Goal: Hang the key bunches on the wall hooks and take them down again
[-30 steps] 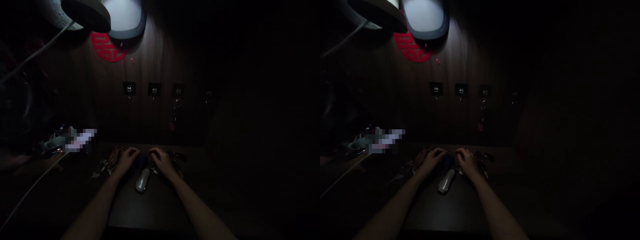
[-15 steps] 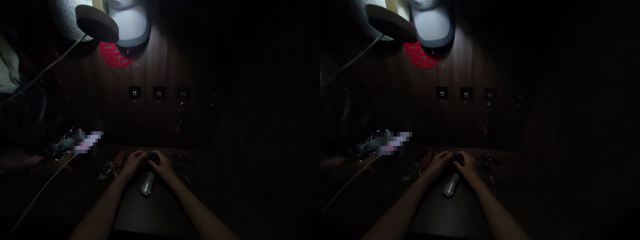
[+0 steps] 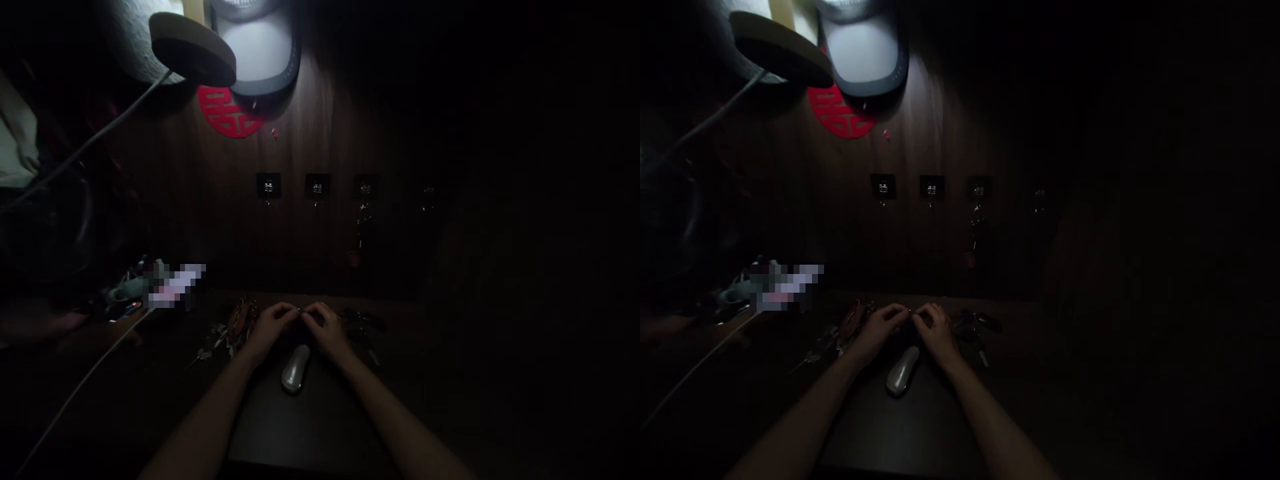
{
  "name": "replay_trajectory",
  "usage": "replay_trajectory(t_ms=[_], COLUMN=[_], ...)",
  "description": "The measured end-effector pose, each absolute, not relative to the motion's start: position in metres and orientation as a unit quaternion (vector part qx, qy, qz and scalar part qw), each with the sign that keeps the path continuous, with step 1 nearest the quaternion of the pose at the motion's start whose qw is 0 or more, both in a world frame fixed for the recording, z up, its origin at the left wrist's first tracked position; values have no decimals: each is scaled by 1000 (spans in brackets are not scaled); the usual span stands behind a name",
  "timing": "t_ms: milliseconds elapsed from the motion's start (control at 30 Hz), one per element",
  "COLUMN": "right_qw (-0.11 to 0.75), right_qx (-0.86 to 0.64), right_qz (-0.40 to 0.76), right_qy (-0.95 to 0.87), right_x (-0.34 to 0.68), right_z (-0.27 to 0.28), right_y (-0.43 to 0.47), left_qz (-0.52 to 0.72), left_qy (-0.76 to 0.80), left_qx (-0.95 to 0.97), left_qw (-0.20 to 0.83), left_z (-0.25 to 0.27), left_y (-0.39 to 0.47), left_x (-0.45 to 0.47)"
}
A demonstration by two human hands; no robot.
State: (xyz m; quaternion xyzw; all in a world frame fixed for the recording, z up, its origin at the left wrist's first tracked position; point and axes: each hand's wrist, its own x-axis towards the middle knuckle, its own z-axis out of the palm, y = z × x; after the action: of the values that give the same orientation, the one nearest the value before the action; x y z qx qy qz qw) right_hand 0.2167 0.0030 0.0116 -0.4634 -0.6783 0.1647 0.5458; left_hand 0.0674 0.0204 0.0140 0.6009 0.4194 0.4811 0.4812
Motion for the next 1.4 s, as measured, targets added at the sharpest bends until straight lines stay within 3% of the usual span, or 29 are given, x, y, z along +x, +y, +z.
replay_trajectory(t_ms=[233, 700, 933, 1400], right_qw=[581, 652, 706, 823], right_qx=[-459, -440, -396, -366], right_qz=[294, 355, 403, 229], right_qy=[-605, -505, -427, -370], right_x=[219, 228, 241, 301], right_z=[15, 17, 32, 127], right_y=[6, 12, 20, 61], left_qz=[492, 397, 397, 474], left_qy=[384, 357, 402, 424], left_qx=[605, 658, 656, 602], left_qw=[495, 531, 500, 482], left_z=[13, 12, 16, 9], left_y=[22, 10, 10, 27], left_x=[67, 74, 72, 62])
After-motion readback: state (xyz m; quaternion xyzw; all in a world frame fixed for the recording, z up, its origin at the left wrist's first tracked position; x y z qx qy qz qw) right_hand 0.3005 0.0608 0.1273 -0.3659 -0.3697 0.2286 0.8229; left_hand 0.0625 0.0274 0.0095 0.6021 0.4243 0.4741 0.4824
